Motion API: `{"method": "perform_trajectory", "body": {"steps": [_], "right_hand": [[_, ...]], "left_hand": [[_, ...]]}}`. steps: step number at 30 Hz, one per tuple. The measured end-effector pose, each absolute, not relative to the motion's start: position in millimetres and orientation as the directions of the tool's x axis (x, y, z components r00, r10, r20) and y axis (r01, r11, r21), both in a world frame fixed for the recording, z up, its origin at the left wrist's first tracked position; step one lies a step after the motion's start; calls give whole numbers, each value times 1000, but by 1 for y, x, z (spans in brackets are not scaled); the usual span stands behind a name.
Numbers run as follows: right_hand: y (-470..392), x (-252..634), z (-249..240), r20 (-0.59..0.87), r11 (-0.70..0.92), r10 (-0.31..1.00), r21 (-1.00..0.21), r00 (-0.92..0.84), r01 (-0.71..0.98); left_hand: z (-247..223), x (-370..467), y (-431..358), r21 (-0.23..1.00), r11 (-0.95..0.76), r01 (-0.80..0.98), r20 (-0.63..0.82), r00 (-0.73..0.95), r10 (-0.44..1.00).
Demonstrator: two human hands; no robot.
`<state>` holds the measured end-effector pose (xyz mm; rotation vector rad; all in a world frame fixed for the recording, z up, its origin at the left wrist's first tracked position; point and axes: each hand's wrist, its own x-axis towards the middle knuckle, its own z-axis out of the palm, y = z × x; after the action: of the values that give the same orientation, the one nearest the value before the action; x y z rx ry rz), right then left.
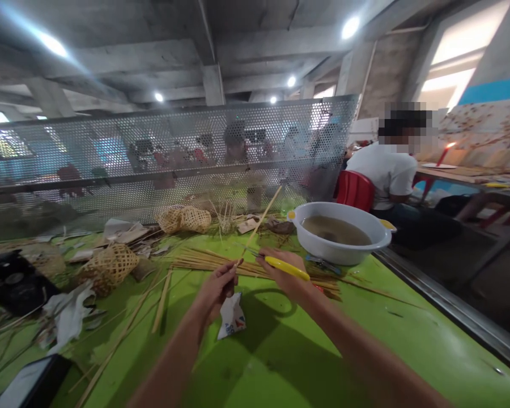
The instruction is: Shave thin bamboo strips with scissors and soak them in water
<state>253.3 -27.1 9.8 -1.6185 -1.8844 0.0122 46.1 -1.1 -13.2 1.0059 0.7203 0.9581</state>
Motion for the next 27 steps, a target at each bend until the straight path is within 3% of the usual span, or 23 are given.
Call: {"method": "perform_trajectory", "body": {"steps": [5,11,16,23,27], "right_hand": [[-40,262,5,416,214,909,-412,-27,886],[-50,256,-3,397,323,904,-398,-156,859],[-44,266,2,448,194,893,-447,31,873],[-48,256,1,358,309,926,-531,-121,789],[-42,262,-3,419,271,908,-584,-1,765]], "left_hand": [[-16,49,-4,921,245,-304,-94,437,895],[-24,52,-2,914,249,-320,-106,404,908],[-18,54,-9,912,258,-319,-101,435,895],[-24,56,-5,905,253,-341,-103,402,910],[-20,56,-8,908,254,-333,-103,410,906]]}}
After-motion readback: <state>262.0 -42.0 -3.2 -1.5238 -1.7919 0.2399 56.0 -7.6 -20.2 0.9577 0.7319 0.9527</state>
